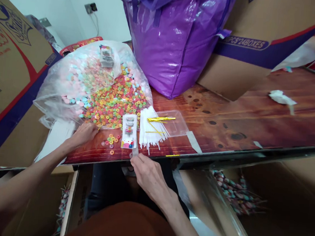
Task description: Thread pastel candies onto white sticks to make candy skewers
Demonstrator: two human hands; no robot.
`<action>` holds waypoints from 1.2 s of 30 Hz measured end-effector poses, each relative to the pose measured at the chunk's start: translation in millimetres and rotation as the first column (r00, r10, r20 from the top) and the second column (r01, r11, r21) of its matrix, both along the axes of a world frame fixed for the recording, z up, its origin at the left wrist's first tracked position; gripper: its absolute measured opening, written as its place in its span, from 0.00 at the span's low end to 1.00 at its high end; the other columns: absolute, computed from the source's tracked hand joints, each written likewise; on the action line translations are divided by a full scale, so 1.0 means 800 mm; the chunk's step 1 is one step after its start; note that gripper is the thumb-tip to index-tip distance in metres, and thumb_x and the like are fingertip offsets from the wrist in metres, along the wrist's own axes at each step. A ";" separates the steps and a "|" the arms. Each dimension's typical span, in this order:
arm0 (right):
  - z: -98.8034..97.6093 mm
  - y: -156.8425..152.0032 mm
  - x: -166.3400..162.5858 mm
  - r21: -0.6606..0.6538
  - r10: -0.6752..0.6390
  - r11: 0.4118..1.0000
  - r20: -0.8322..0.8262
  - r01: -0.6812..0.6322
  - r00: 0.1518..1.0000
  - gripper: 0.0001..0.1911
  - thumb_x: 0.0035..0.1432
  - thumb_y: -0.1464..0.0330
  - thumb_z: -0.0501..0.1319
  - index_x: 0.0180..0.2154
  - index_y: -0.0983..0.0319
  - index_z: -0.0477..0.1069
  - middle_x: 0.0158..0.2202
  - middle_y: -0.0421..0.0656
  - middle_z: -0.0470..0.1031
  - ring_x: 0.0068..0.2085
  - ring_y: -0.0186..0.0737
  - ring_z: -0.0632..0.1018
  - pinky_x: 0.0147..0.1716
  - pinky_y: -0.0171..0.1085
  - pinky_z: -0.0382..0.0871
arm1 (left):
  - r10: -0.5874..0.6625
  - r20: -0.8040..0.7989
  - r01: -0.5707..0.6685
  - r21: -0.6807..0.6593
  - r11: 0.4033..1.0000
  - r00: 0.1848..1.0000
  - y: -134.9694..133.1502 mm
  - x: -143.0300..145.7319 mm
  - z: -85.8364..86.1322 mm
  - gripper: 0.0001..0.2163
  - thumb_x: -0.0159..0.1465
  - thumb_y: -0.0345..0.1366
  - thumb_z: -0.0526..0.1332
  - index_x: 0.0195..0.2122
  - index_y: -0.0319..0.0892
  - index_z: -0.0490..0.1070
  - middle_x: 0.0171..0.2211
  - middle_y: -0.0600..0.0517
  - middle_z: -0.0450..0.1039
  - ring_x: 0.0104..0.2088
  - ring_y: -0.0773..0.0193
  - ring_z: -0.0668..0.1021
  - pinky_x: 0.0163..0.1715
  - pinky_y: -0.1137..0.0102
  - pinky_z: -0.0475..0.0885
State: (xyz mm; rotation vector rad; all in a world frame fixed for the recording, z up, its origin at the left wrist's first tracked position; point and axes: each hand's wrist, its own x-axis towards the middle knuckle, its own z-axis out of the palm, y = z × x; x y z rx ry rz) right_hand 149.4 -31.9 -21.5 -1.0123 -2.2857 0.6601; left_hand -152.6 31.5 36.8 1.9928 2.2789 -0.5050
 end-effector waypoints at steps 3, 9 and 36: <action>-0.001 -0.001 -0.001 -0.004 0.011 1.000 -0.003 -0.011 1.000 0.12 0.69 0.74 0.52 0.37 0.60 0.72 0.34 0.42 0.75 0.33 0.36 0.76 0.35 0.33 0.66 | 0.022 -0.006 -0.022 0.011 1.000 1.000 0.001 0.002 -0.002 0.13 0.64 0.31 0.51 0.37 0.37 0.77 0.41 0.37 0.80 0.45 0.49 0.81 0.41 0.64 0.73; -0.003 -0.002 -0.005 -0.020 0.049 0.999 0.000 -0.049 0.999 0.12 0.69 0.75 0.52 0.37 0.61 0.72 0.33 0.42 0.75 0.34 0.35 0.76 0.36 0.32 0.65 | 0.054 -0.020 -0.053 0.024 0.998 0.998 0.009 0.006 -0.005 0.16 0.65 0.28 0.49 0.37 0.35 0.78 0.39 0.34 0.80 0.44 0.47 0.81 0.40 0.62 0.72; 0.026 0.002 0.028 -0.067 -0.186 0.980 0.055 0.190 0.981 0.10 0.67 0.77 0.55 0.37 0.61 0.73 0.34 0.41 0.75 0.35 0.36 0.76 0.37 0.32 0.65 | -0.334 0.598 0.248 0.225 0.942 0.729 0.040 0.186 0.046 0.04 0.60 0.30 0.54 0.29 0.41 0.67 0.26 0.53 0.70 0.27 0.65 0.71 0.29 0.70 0.64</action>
